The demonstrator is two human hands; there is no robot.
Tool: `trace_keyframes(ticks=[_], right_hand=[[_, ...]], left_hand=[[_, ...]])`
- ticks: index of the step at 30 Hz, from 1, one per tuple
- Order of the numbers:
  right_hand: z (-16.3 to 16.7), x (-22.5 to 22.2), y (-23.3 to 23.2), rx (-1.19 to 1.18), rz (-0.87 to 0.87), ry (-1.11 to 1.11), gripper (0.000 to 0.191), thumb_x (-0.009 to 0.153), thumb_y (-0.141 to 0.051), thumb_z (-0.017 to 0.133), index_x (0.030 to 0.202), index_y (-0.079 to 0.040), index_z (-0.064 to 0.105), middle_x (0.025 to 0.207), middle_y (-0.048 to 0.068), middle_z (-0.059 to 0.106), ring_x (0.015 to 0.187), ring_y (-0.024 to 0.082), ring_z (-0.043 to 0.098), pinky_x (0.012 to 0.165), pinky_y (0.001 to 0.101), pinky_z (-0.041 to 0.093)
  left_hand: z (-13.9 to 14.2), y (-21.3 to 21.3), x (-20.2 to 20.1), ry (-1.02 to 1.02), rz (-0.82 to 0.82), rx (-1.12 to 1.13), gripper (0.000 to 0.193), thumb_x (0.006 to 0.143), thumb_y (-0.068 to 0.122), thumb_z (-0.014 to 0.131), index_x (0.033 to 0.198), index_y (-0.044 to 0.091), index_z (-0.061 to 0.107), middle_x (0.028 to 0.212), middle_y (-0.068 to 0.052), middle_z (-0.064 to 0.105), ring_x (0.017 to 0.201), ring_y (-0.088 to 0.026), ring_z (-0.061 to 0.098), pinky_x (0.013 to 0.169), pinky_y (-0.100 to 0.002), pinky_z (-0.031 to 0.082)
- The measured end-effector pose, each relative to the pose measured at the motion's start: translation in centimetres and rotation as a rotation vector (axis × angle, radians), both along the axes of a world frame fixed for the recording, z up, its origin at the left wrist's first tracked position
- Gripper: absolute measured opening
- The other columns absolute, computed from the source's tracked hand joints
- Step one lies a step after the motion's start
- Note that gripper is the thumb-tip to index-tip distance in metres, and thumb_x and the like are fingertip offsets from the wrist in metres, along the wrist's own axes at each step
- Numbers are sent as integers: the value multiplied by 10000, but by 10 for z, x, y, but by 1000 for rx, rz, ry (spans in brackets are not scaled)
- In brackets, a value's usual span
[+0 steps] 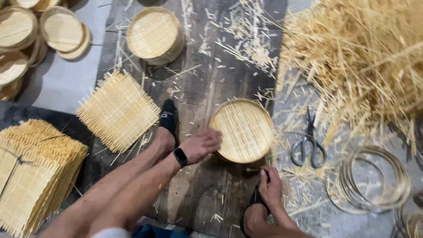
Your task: The person sits on the floor assembling bamboo steamer baskets. They place a woven bamboo mat on a round wooden base, trim the protruding bamboo strips with scissors, press a bamboo rim ring around the edge, and stack the finished baskets with the others.
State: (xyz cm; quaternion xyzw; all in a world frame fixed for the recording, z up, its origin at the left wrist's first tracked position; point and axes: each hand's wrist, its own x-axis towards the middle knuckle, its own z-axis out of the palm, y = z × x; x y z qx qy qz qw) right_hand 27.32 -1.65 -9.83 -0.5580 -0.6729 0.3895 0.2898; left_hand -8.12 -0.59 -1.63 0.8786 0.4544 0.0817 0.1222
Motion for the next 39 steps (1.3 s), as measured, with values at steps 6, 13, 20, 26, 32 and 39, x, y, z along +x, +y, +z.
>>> trace_keyframes(ticks=[6, 13, 20, 26, 32, 39], right_hand=[[-20, 1, -2, -12, 32, -69, 169, 967, -142, 597, 1061, -39, 691, 962, 146, 674, 904, 305, 682, 822, 377, 536], [-50, 3, 9, 15, 45, -65, 160, 913, -137, 644, 1023, -57, 728, 880, 131, 671, 796, 252, 687, 764, 363, 552], [-59, -1, 25, 169, 113, -34, 132, 894, -144, 667, 1002, -106, 734, 865, 95, 685, 792, 220, 679, 787, 343, 546], [-58, -3, 21, -53, 36, -180, 125, 888, -129, 683, 974, -96, 767, 779, 102, 662, 653, 210, 645, 681, 321, 532], [-51, 3, 17, -38, 71, -98, 136, 903, -117, 648, 998, -63, 730, 783, 86, 614, 677, 197, 608, 661, 320, 497], [-5, 12, 11, -56, 102, -79, 97, 902, -105, 635, 973, -55, 678, 825, 106, 615, 688, 247, 619, 628, 347, 510]], left_hand=[[-13, 73, -92, -50, 174, -6, 281, 901, 81, 644, 1178, 113, 674, 1084, -98, 687, 1022, -316, 664, 886, -437, 528], [-22, 168, -255, 32, 789, 515, 226, 767, 34, 585, 968, 83, 677, 1010, -104, 725, 993, -325, 678, 825, -449, 535], [-49, 196, -270, 59, 901, 314, 106, 774, 58, 618, 849, 91, 686, 917, -98, 737, 933, -334, 690, 815, -464, 550], [-42, 203, -263, 134, 947, 170, 134, 815, 48, 633, 912, 90, 716, 995, -111, 741, 989, -350, 684, 875, -481, 535], [-30, 137, -239, -94, 941, 185, 535, 897, 93, 639, 1414, 47, 506, 1398, -185, 589, 1393, -369, 519, 1270, -491, 361], [-27, -30, -226, 457, 1106, -746, 1200, 764, 377, 807, 1583, -31, 30, 1630, -344, 64, 1474, -530, 135, 1191, -499, 235]])
